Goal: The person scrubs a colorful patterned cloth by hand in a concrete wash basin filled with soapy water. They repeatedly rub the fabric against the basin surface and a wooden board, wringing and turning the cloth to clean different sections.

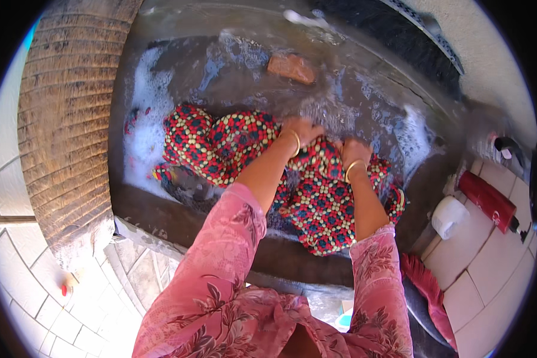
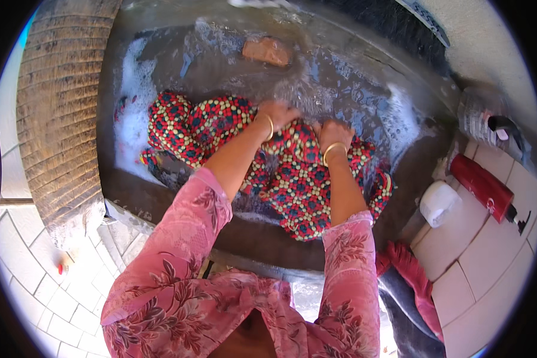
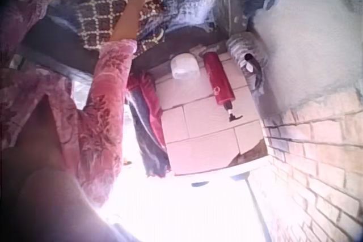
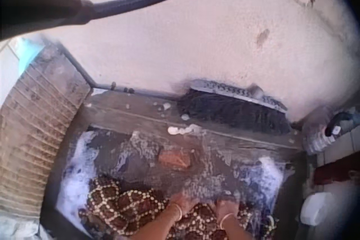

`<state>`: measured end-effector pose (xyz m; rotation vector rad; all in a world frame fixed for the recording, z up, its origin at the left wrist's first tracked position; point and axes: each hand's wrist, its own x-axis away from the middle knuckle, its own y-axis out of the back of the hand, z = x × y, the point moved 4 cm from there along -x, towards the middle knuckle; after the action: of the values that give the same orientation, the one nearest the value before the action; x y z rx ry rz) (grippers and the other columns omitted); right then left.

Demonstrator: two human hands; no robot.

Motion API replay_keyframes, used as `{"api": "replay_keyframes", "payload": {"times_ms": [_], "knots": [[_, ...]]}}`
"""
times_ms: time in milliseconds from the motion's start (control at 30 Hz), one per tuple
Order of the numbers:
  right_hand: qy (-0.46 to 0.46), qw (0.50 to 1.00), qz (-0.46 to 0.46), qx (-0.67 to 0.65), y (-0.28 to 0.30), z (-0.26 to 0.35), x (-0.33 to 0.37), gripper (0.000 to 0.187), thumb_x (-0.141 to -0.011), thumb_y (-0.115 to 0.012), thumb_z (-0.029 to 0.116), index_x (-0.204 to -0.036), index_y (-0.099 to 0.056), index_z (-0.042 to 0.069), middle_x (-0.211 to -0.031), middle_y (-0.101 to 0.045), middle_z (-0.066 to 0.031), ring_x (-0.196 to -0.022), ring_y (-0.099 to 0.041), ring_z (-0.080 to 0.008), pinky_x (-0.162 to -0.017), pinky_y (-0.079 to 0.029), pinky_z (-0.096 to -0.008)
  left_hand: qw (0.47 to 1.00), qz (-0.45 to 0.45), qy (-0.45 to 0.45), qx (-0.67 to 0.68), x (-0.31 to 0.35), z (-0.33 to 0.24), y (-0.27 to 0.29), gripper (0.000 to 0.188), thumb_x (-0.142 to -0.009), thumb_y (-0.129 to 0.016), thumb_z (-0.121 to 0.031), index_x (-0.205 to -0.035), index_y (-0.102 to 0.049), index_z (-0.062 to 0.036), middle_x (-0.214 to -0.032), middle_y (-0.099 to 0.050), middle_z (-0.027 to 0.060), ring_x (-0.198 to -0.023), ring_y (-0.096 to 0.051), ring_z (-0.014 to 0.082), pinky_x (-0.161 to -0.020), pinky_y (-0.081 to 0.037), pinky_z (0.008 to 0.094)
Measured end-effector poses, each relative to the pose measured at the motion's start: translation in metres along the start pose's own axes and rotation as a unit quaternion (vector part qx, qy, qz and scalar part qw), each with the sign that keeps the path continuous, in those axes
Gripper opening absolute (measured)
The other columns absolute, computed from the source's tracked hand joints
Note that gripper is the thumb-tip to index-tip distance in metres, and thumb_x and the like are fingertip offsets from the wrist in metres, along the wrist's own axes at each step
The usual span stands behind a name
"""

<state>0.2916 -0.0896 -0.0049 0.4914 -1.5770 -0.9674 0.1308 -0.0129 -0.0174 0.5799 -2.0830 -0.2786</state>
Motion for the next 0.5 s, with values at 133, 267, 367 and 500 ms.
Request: {"api": "replay_keyframes", "payload": {"times_ms": [133, 267, 367, 500], "knots": [[-0.015, 0.998, -0.010, -0.054, 0.009, 0.008, 0.006, 0.052, -0.087, -0.050, 0.054, -0.109, -0.065, 0.009, -0.110, -0.065, -0.0155, -0.106, -0.059, -0.0328, -0.100, -0.032, -0.0517, 0.942, -0.249, -0.220, 0.041, 0.056, 0.017, 0.021, 0.048, -0.083, -0.062, -0.040, -0.115, -0.057, -0.0041, -0.118, -0.057, 0.0198, -0.112, -0.052, 0.0338, -0.098, -0.038, 0.0402], [0.153, 0.971, -0.136, -0.122, 0.035, 0.057, 0.012, 0.065, -0.082, -0.053, 0.062, -0.120, -0.060, 0.011, -0.115, -0.062, -0.0154, -0.114, -0.053, -0.0337, -0.102, -0.028, -0.0522, 0.914, -0.329, -0.234, 0.052, 0.179, 0.077, 0.054, 0.030, -0.080, -0.067, -0.014, -0.109, -0.062, -0.0068, -0.103, -0.062, 0.0139, -0.094, -0.060, 0.0315, -0.081, -0.048, 0.0370], [0.258, 0.961, -0.069, -0.073, 0.034, 0.140, 0.013, 0.086, -0.072, -0.063, 0.066, -0.137, -0.043, 0.013, -0.119, -0.061, -0.0162, -0.116, -0.052, -0.0341, -0.101, -0.034, -0.0466, 0.979, -0.194, 0.016, 0.057, 0.241, 0.169, 0.007, 0.033, -0.077, -0.073, -0.016, -0.107, -0.062, -0.0066, -0.088, -0.064, 0.0103, -0.078, -0.064, 0.0258, -0.072, -0.050, 0.0324], [0.208, 0.972, 0.086, -0.067, 0.020, 0.178, 0.014, 0.095, -0.070, -0.066, 0.063, -0.143, -0.030, 0.015, -0.126, -0.056, -0.0174, -0.118, -0.052, -0.0337, -0.100, -0.039, -0.0417, 0.831, -0.216, 0.249, 0.448, 0.281, 0.210, -0.074, 0.068, -0.075, -0.075, -0.026, -0.133, -0.045, -0.0077, -0.124, -0.054, 0.0117, -0.108, -0.055, 0.0222, -0.077, -0.049, 0.0339]]}}
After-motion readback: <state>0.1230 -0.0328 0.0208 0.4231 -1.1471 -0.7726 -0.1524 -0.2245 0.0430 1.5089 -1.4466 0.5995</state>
